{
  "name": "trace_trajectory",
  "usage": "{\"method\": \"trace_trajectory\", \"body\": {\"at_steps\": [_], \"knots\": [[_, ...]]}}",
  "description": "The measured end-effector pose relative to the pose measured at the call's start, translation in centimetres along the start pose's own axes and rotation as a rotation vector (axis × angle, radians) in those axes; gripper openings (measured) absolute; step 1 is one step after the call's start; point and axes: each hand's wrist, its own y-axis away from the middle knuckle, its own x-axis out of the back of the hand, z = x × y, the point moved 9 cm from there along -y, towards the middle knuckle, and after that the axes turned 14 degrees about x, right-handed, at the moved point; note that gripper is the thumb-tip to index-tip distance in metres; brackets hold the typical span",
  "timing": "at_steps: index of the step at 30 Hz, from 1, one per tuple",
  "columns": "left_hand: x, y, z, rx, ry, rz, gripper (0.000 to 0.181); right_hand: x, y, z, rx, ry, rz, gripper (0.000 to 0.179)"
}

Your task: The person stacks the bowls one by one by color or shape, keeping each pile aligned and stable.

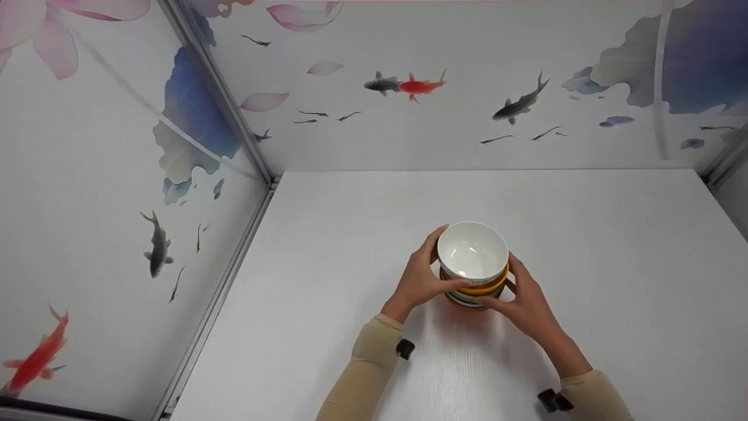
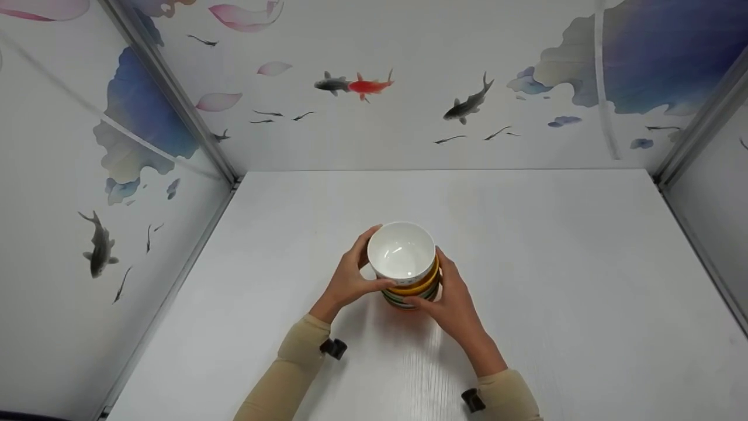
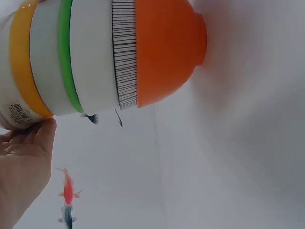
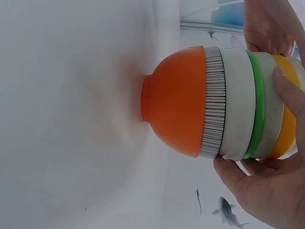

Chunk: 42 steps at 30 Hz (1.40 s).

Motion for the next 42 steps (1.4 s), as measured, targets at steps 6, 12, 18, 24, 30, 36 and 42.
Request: {"method": "trace_trajectory", "body": {"at_steps": [6, 12, 18, 24, 30, 36, 42], "knots": [[-0.7, 0.3, -0.7, 0.008, -0.041, 0.007, 0.103, -0.1, 0.2, -0.1, 0.013, -0.003, 0.008, 0.100], [-1.1, 0.7, -1.5, 0.042, -0.059, 0.014, 0.102, -0.3, 0.4, -0.2, 0.008, -0.007, 0.006, 0.100], [-1.2, 0.8, -1.6, 0.057, -0.059, 0.014, 0.101, -0.4, 0.4, -0.5, 0.020, -0.027, 0.010, 0.097], [-1.3, 0.6, -1.6, 0.083, -0.060, -0.009, 0.104, -0.4, 0.1, -0.4, 0.031, -0.040, -0.001, 0.097], [-1.2, 0.3, -1.9, 0.120, -0.093, -0.039, 0.110, 0.0, -0.3, -0.1, 0.028, -0.006, -0.043, 0.101], [0.4, -0.1, -2.4, 0.159, -0.115, -0.011, 0.102, 1.4, -0.8, -0.2, 0.026, 0.055, -0.083, 0.102], [3.2, -0.4, -3.9, 0.216, -0.203, 0.085, 0.101, 3.6, -1.4, 0.7, -0.011, 0.175, -0.144, 0.111]]}}
